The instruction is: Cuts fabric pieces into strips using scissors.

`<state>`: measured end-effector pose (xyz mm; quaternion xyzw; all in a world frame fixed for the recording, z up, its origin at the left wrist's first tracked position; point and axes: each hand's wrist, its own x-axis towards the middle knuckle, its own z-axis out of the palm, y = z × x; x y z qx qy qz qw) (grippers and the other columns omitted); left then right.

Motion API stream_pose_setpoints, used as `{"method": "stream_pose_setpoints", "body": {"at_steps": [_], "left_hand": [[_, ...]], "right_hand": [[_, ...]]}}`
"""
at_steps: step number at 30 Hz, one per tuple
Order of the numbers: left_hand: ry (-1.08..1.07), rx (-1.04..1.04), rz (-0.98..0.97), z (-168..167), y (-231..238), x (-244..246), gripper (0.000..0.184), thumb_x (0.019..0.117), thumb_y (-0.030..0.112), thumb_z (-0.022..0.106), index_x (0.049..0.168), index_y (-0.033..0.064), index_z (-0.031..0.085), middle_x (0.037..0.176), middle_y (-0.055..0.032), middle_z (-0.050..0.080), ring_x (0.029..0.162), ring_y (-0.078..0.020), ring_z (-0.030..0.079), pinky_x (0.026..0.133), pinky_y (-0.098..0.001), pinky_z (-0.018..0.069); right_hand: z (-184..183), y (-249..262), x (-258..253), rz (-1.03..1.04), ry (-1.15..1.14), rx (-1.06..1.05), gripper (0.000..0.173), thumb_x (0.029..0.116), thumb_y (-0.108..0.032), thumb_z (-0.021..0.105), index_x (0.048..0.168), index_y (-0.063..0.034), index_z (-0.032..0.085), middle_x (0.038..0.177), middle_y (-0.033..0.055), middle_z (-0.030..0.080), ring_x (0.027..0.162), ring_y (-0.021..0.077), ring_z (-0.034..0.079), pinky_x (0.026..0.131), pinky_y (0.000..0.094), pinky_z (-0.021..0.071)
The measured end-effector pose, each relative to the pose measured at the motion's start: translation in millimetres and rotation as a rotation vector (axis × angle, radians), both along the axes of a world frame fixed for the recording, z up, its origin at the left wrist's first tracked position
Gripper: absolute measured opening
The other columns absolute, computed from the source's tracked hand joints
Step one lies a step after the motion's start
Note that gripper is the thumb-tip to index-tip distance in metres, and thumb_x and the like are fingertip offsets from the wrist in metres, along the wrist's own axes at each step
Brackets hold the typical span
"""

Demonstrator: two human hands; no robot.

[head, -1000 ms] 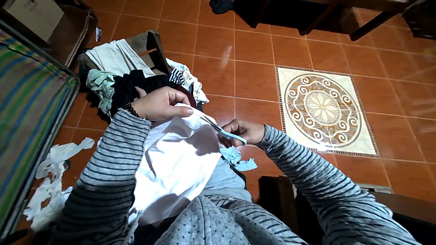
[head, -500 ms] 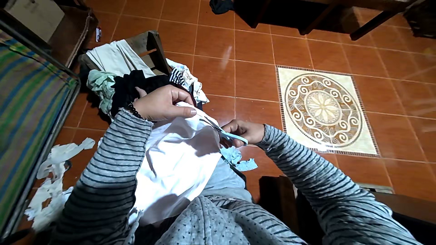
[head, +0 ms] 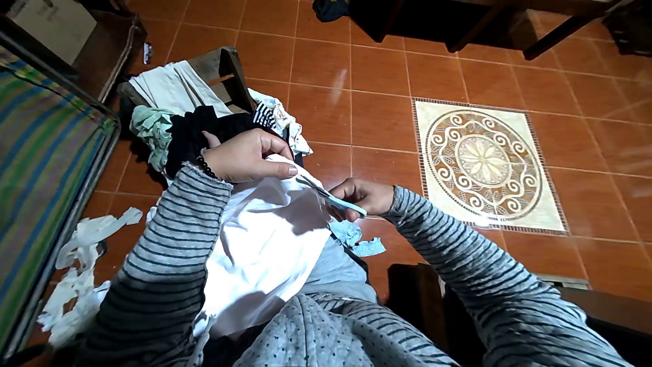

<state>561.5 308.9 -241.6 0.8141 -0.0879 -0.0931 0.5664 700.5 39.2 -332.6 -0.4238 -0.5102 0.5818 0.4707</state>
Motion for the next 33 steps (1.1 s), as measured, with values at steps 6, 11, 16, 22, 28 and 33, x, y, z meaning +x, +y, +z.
{"method": "stream_pose_setpoints", "body": {"at_steps": [6, 11, 16, 22, 28, 33], "left_hand": [[0.006, 0.034, 0.003, 0, 1, -1, 0.007, 0.0899, 0.014, 0.072, 0.085, 0.0102, 0.072, 0.070, 0.0077, 0.066, 0.062, 0.0031, 0.059, 0.057, -0.0144, 0.0472], [-0.003, 0.011, -0.013, -2, -4, 3, 0.010, 0.0921, 0.016, 0.069, 0.083, 0.0106, 0.072, 0.068, 0.0083, 0.065, 0.061, 0.0034, 0.058, 0.056, -0.0139, 0.0461], [0.010, 0.032, -0.045, -7, 15, -7, 0.017, 0.0955, 0.024, 0.063, 0.084, 0.0134, 0.071, 0.068, 0.0103, 0.064, 0.061, 0.0043, 0.057, 0.056, -0.0145, 0.0471], [-0.019, -0.125, 0.006, -11, 25, -20, 0.009, 0.0941, 0.017, 0.065, 0.089, 0.0129, 0.071, 0.073, 0.0102, 0.068, 0.065, 0.0038, 0.062, 0.060, -0.0138, 0.0525], [-0.062, -0.101, 0.056, -9, 21, -20, 0.007, 0.0946, 0.015, 0.065, 0.090, 0.0126, 0.071, 0.076, 0.0104, 0.068, 0.067, 0.0038, 0.062, 0.061, -0.0137, 0.0529], [-0.065, -0.092, 0.105, -7, 22, -25, 0.007, 0.0939, 0.013, 0.065, 0.090, 0.0128, 0.072, 0.080, 0.0103, 0.070, 0.070, 0.0038, 0.064, 0.064, -0.0142, 0.0544]], "right_hand": [[-2, -2, 2, -0.008, 0.002, -0.006, 0.031, 0.0908, -0.047, 0.074, 0.087, -0.0171, 0.066, 0.076, -0.0144, 0.065, 0.066, -0.0064, 0.058, 0.057, 0.0140, 0.0460], [-2, 1, 1, -0.003, 0.009, -0.004, 0.030, 0.0899, -0.045, 0.075, 0.087, -0.0169, 0.066, 0.076, -0.0143, 0.065, 0.066, -0.0065, 0.059, 0.058, 0.0138, 0.0466], [-6, -9, 5, -0.045, 0.028, 0.015, 0.025, 0.0908, -0.041, 0.075, 0.084, -0.0188, 0.066, 0.076, -0.0146, 0.066, 0.067, -0.0063, 0.059, 0.059, 0.0140, 0.0470], [-12, -7, -2, -0.008, 0.061, 0.068, 0.037, 0.0923, -0.051, 0.071, 0.097, -0.0149, 0.069, 0.086, -0.0125, 0.068, 0.078, -0.0039, 0.062, 0.070, 0.0176, 0.0517], [-11, 5, -6, -0.011, 0.089, 0.081, 0.036, 0.0910, -0.051, 0.073, 0.097, -0.0156, 0.069, 0.084, -0.0127, 0.068, 0.077, -0.0032, 0.063, 0.070, 0.0184, 0.0526], [-13, 2, -5, -0.021, 0.081, 0.060, 0.027, 0.0910, -0.044, 0.074, 0.090, -0.0183, 0.069, 0.081, -0.0140, 0.068, 0.071, -0.0050, 0.062, 0.063, 0.0160, 0.0501]]}}
